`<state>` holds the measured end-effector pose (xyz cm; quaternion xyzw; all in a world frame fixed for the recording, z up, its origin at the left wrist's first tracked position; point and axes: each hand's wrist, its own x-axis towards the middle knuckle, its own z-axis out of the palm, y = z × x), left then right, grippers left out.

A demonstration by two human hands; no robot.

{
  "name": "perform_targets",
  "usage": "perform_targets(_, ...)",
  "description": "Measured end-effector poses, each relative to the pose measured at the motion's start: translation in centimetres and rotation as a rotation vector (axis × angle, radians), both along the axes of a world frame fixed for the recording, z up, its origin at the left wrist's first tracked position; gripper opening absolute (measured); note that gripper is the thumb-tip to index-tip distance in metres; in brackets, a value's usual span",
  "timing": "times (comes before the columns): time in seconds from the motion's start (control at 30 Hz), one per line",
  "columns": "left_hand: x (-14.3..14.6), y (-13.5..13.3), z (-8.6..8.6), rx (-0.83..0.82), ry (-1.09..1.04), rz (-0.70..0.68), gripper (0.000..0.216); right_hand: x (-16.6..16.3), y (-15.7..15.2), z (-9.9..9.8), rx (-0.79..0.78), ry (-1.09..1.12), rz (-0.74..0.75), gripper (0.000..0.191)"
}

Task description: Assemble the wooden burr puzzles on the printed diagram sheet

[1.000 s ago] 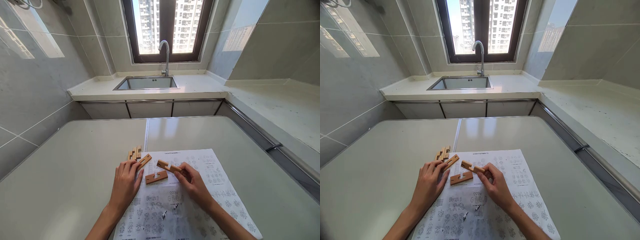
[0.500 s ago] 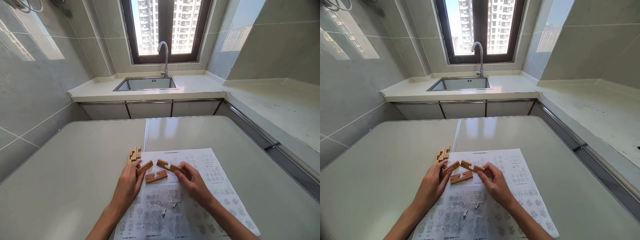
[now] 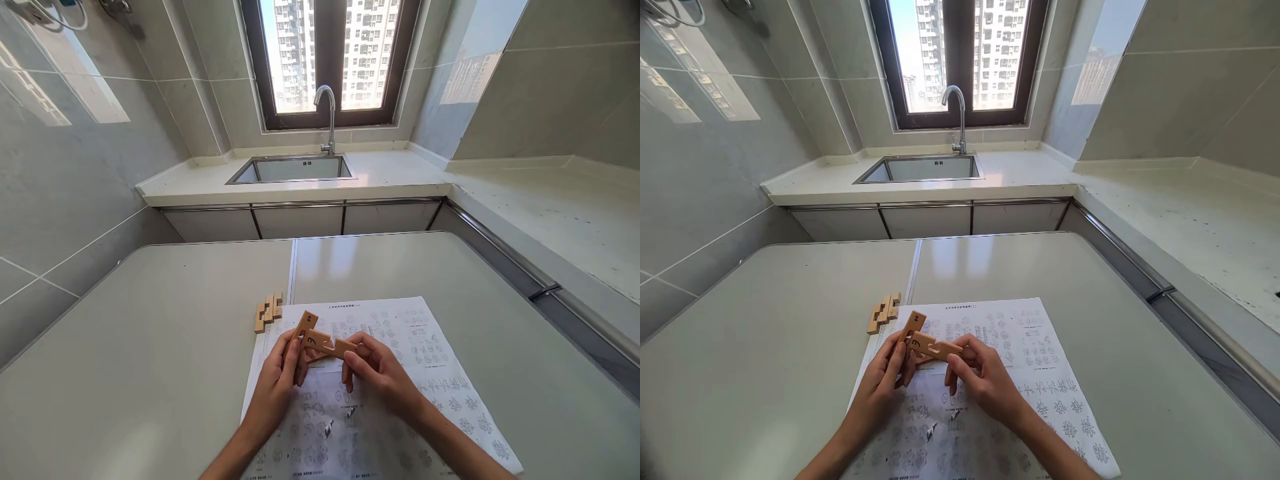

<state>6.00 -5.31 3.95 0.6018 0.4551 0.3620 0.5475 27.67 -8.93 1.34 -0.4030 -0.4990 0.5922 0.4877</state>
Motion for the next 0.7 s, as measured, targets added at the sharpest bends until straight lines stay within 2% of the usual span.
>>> perform_targets(0.17, -0.1, -0.2, -1.0, 0.157, 0.078, -0.032, 0.042, -0.5, -0.4, 0.3, 0.025, -0.140, -0.077, 0.034)
perform_targets(0.33, -0.2, -0.2, -1.4, 0.296, 0.221, -0.058, 0.049, -0.6, -0.5, 0.4, 0.038, -0.144, -0.104, 0.034)
perform_targets(0.53, -0.1, -0.2, -1.0, 0.349, 0.314, -0.087, 0.055, -0.6, -0.6, 0.5, 0.002, -0.087, -0.085, 0.033)
perform_targets(0.7, -0.3, -0.2, -0.9, 0.366, 0.231, -0.158, 0.054, -0.7, -0.7, 0.7, -0.014, -0.049, -0.026, 0.034)
